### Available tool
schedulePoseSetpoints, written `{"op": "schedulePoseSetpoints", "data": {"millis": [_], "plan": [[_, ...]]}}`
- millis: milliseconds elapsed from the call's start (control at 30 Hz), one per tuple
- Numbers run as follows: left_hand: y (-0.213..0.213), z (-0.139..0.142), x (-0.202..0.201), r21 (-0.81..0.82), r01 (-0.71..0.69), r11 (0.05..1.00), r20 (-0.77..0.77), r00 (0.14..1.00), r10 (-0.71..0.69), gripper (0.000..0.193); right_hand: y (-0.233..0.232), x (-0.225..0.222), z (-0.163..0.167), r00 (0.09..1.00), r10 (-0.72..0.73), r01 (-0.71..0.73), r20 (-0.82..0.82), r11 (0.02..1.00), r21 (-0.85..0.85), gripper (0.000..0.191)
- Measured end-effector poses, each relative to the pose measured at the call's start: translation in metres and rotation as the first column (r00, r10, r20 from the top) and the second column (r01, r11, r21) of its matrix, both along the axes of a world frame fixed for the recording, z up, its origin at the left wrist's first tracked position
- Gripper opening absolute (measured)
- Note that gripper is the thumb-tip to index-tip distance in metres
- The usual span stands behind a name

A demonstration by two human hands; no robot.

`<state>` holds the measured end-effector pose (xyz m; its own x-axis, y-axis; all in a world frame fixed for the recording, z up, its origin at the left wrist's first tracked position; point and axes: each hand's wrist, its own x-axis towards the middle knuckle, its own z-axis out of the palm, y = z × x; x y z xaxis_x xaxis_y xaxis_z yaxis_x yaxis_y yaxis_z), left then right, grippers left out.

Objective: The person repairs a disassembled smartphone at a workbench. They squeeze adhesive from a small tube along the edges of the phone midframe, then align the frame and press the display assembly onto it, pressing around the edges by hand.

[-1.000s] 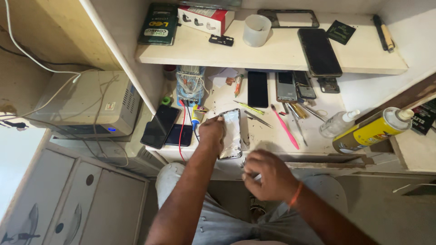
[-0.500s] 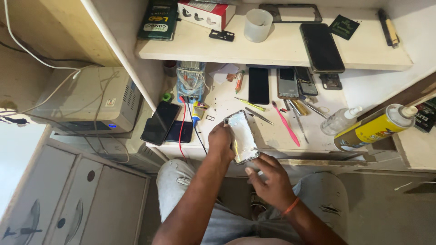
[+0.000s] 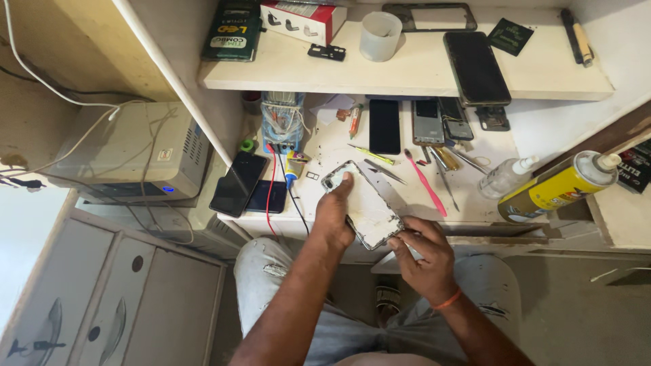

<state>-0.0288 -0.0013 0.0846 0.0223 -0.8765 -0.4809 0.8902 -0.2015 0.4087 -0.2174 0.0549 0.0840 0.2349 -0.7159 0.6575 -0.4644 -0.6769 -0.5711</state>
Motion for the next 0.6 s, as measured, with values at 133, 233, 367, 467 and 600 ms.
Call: {"op": "schedulePoseSetpoints", "data": {"millis": [133, 233, 367, 467, 600], "plan": [[-0.004, -0.005, -0.01, 0.029, -0.224, 0.974, 0.013, 0.975, 0.224, 0.034, 0.007, 0.01, 0.001, 0.995, -0.083, 0.083, 0.054, 0.997, 0.007, 0.016], [-0.008, -0.014, -0.017, -0.033, -0.396, 0.918, 0.156, 0.905, 0.396, 0.037, 0.011, 0.013, 0.006, 0.999, 0.003, -0.003, 0.053, 1.0, -0.005, 0.012], [-0.015, -0.022, -0.001, -0.15, -0.509, 0.848, 0.328, 0.783, 0.528, 0.036, 0.019, 0.008, 0.021, 0.968, 0.243, -0.243, -0.056, 0.97, 0.004, 0.024], [-0.012, -0.02, 0.01, -0.126, -0.478, 0.869, 0.341, 0.802, 0.49, 0.032, 0.017, 0.011, 0.031, 0.98, 0.186, -0.185, -0.065, 0.983, 0.017, 0.01], [0.001, -0.005, -0.001, -0.159, -0.399, 0.903, 0.348, 0.833, 0.43, 0.031, 0.01, 0.024, 0.043, 0.991, 0.104, -0.105, -0.086, 0.994, -0.002, 0.014]]}}
